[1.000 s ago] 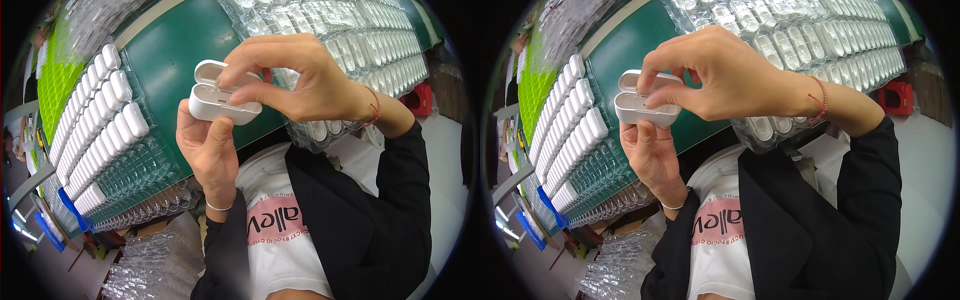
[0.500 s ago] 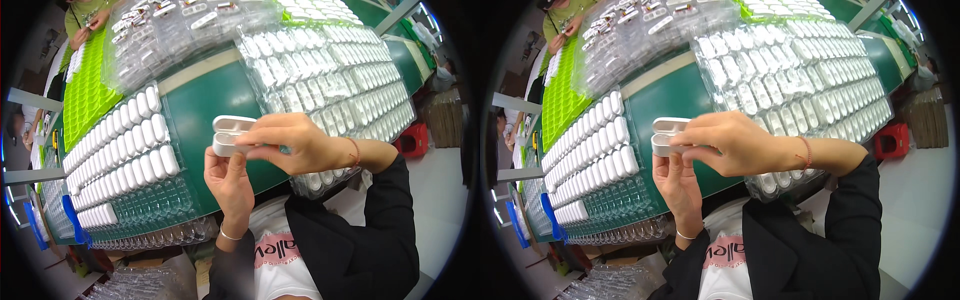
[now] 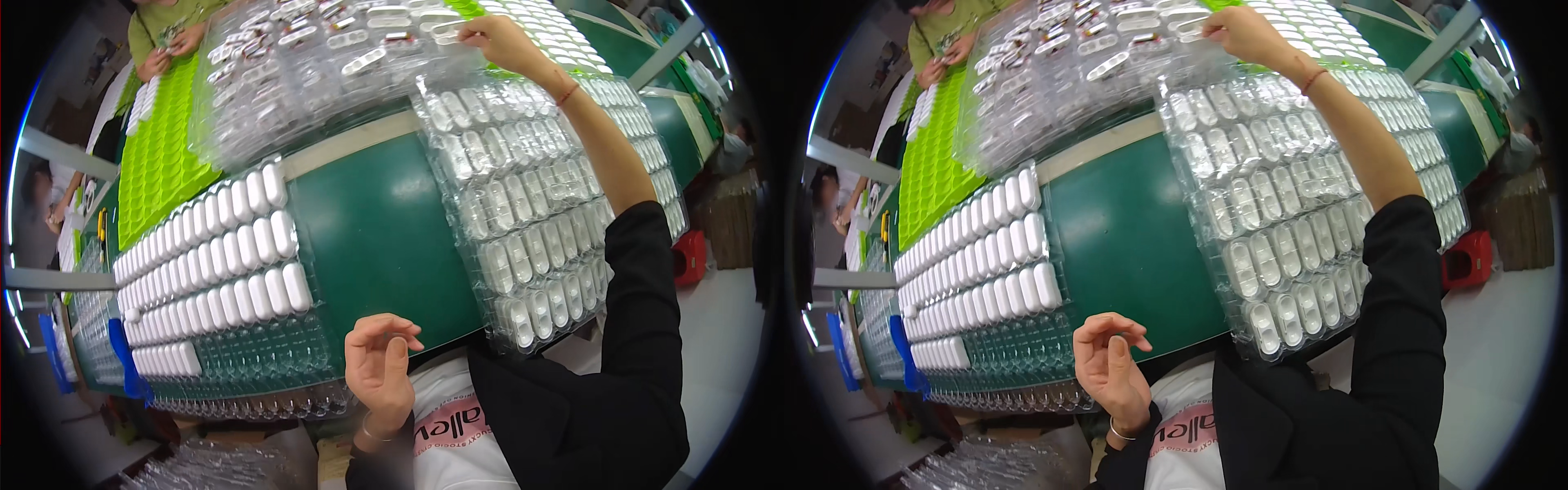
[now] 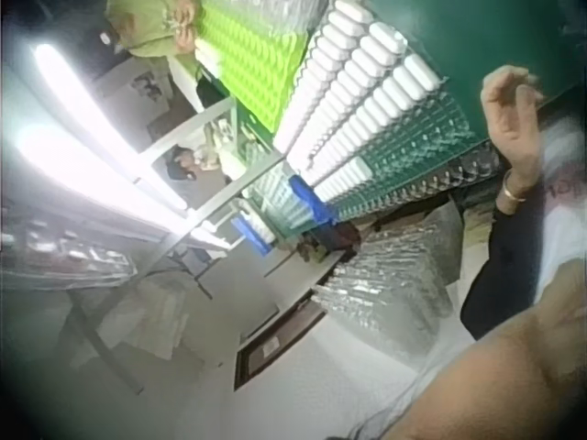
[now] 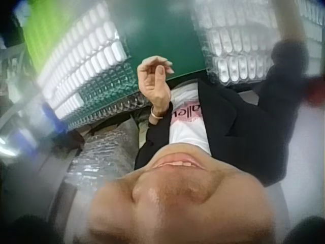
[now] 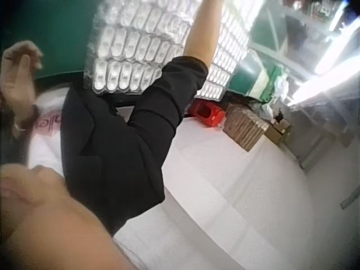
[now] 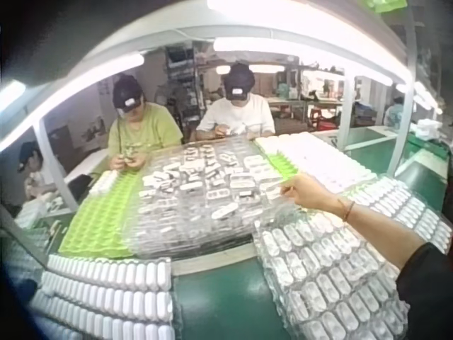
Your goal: The person repeatedly picks up white earbud cases and clear plastic lids from trays on a green workbench. They insert the lids into the cases, close them, and place the assembled units back onto the tray. The process is repetitive and performed by hand without tools.
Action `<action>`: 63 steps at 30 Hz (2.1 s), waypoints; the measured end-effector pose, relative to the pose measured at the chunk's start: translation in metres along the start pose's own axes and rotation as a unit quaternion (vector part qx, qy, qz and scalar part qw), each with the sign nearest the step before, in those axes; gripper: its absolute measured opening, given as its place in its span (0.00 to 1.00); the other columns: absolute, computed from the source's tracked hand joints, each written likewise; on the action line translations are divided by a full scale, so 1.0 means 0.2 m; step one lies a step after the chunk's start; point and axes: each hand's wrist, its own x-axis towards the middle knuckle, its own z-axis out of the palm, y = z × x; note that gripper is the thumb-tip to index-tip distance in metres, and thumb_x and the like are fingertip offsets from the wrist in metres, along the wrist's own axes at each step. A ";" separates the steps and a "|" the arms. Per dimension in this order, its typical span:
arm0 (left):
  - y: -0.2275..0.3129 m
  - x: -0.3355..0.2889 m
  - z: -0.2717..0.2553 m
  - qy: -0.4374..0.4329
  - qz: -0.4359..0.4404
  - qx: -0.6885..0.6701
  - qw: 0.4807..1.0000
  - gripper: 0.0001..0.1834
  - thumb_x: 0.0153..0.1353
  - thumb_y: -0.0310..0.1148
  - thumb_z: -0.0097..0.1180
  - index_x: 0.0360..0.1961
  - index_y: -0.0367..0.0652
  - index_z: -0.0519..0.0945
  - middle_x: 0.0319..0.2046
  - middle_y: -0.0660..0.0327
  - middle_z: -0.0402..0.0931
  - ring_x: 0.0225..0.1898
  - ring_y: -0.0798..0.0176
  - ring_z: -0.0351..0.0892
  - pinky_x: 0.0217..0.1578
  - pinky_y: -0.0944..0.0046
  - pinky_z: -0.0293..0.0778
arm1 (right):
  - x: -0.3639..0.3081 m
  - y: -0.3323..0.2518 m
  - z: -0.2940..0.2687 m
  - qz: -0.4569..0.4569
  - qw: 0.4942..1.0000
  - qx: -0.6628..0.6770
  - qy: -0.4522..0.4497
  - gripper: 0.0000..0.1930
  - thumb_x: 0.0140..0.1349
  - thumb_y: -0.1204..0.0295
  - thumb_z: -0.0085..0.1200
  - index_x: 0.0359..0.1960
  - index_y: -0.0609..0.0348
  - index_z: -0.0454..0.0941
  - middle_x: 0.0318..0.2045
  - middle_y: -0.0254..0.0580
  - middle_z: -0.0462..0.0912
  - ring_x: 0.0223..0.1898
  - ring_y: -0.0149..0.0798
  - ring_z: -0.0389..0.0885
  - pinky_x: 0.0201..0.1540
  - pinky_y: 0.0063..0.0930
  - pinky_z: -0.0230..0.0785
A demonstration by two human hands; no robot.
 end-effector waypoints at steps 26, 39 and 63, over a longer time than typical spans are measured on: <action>0.38 0.00 -0.50 0.162 0.265 0.321 0.895 0.19 0.62 0.23 0.57 0.54 0.28 0.72 0.48 0.47 0.76 0.46 0.57 0.79 0.49 0.61 0.77 | -1.17 -0.31 -0.60 0.262 0.960 0.090 0.023 0.11 0.66 0.68 0.53 0.40 0.64 0.82 0.25 0.34 0.82 0.26 0.25 0.75 0.31 0.20 0.67; -0.04 -0.07 0.15 -0.216 0.036 0.130 0.967 0.22 0.53 0.14 0.61 0.50 0.31 0.71 0.46 0.49 0.75 0.46 0.61 0.77 0.50 0.63 0.74 | -1.50 -0.39 -0.53 0.185 0.978 -0.100 -0.005 0.09 0.54 0.68 0.59 0.28 0.63 0.79 0.28 0.45 0.79 0.33 0.47 0.78 0.36 0.37 0.68; -0.13 0.05 0.04 -0.101 -0.014 -0.020 0.995 0.27 0.62 0.24 0.57 0.61 0.35 0.64 0.56 0.39 0.71 0.54 0.58 0.76 0.55 0.59 0.73 | -1.14 -1.14 -0.09 0.081 0.883 0.459 -0.049 0.17 0.53 0.82 0.62 0.47 0.60 0.81 0.45 0.45 0.83 0.40 0.37 0.82 0.38 0.26 0.78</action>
